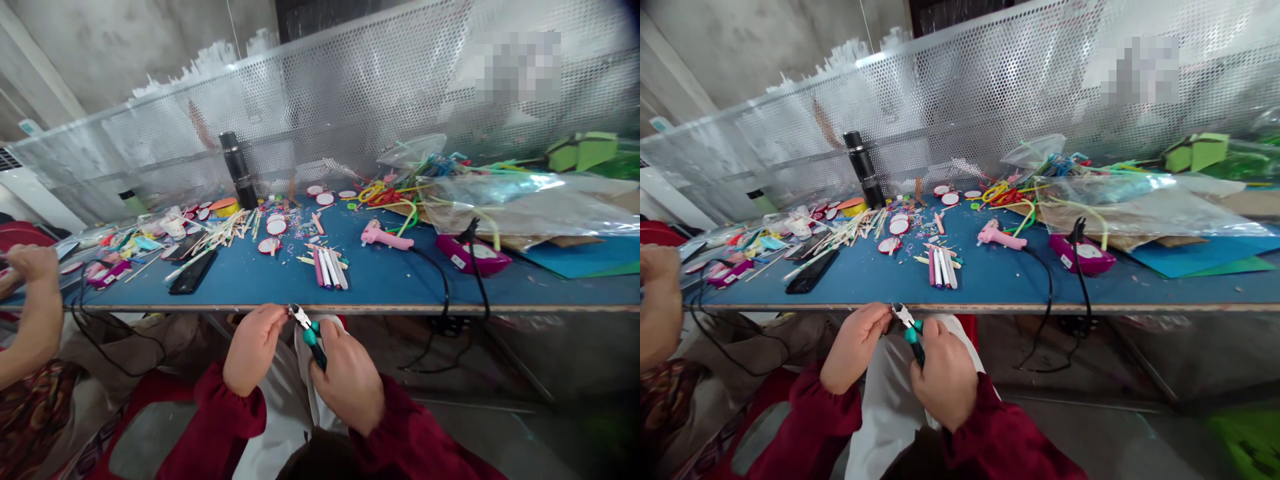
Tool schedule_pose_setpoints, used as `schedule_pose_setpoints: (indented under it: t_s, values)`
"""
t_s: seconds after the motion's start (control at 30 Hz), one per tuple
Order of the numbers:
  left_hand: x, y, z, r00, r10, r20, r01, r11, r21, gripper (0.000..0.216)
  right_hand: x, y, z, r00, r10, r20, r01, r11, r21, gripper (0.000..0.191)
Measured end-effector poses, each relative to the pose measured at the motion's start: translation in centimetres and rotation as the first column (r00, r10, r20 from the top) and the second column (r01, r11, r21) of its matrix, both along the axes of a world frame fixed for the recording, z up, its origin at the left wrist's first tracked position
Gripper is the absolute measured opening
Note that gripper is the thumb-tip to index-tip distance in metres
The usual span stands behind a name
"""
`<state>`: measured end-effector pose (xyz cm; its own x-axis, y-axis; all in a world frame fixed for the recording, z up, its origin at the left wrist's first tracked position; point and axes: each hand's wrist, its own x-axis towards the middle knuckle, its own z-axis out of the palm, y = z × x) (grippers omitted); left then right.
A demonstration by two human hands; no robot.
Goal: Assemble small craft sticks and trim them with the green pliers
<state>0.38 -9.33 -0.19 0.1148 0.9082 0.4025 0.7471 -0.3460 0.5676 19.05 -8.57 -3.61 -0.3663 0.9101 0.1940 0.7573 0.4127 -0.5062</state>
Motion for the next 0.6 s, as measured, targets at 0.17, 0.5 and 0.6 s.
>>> schedule_pose_setpoints:
  t_s: [0.17, 0.5, 0.6]
  values:
    - [0.6, 0.3, -0.1, 0.998, 0.062, -0.001, -0.062, 0.998, -0.022, 0.026, -0.5, 0.5, 0.4, 0.998, -0.037, 0.056, 0.036, 0.999, 0.026, 0.021]
    - [-0.5, 0.9, -1.7, 0.975, 0.166, 0.147, -0.164, 0.986, -0.027, 0.029, 0.2, 0.9, -0.1, 0.999, 0.016, -0.033, -0.021, 0.988, -0.153, 0.032]
    - [-0.5, 0.7, -1.1, 0.972, 0.182, 0.148, -0.176, 0.983, -0.051, 0.037, 0.5, 0.8, 0.3, 0.999, 0.024, -0.045, -0.033, 0.976, -0.214, 0.031]
